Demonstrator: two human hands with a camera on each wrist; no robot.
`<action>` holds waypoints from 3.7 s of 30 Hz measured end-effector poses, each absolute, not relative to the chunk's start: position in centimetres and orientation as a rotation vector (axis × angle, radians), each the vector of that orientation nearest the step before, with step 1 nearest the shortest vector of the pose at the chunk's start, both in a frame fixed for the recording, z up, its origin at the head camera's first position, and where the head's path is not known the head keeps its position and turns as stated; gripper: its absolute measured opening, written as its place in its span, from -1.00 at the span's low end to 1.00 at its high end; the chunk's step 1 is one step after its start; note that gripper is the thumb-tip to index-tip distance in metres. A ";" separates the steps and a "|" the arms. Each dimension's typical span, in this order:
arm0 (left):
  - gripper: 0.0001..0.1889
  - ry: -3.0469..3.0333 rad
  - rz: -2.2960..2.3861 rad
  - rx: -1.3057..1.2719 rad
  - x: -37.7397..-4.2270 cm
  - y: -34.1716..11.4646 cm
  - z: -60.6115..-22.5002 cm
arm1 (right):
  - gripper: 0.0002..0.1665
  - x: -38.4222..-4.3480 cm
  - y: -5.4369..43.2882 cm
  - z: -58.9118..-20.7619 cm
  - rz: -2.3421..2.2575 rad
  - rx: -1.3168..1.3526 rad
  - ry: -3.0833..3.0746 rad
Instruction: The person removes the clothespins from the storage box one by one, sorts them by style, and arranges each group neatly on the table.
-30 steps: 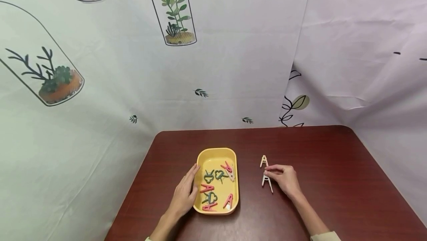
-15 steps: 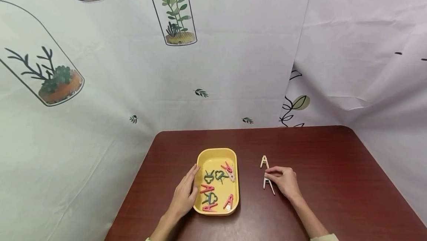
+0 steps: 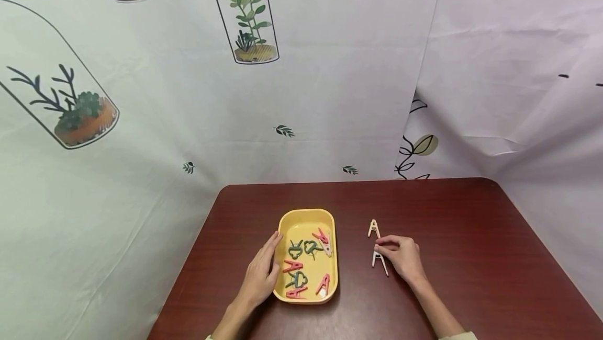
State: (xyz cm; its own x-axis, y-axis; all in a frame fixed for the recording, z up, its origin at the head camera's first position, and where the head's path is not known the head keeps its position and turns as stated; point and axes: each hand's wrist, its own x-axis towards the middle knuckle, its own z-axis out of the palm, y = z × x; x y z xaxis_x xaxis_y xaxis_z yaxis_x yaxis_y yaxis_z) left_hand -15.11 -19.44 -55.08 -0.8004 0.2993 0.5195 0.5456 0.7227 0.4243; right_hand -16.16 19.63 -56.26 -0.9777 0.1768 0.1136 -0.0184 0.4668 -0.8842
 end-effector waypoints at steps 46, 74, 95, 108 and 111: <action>-0.29 -2.515 -0.824 -0.639 -15.0 -19.3 -54.9 | -0.88 -13.9 20.3 -55.2 1.757 -0.314 -2.503; -0.29 -2.505 -0.826 -0.641 -14.9 -19.4 -55.0 | -0.61 -11.5 22.0 -55.0 1.835 -0.030 -2.407; -0.29 -2.509 -0.840 -0.641 -14.9 -19.3 -54.9 | -0.05 -12.2 21.9 -53.7 1.712 0.372 -2.292; -0.30 -2.537 -0.851 -0.621 -14.9 -19.4 -55.1 | 0.05 -14.2 18.3 -51.4 1.849 0.409 -2.175; -0.30 -2.537 -0.848 -0.622 -14.9 -19.4 -55.2 | 0.02 -14.5 16.8 -50.9 1.895 0.386 -2.130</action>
State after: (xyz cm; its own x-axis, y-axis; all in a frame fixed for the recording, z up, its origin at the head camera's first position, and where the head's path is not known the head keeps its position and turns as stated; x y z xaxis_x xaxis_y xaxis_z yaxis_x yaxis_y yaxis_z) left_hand -14.91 -19.41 -55.16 -0.8244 0.2836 0.4898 0.5212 0.7179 0.4615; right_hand -14.46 16.80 -50.90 -0.9298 -0.0231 0.3674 -0.3676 0.1124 -0.9232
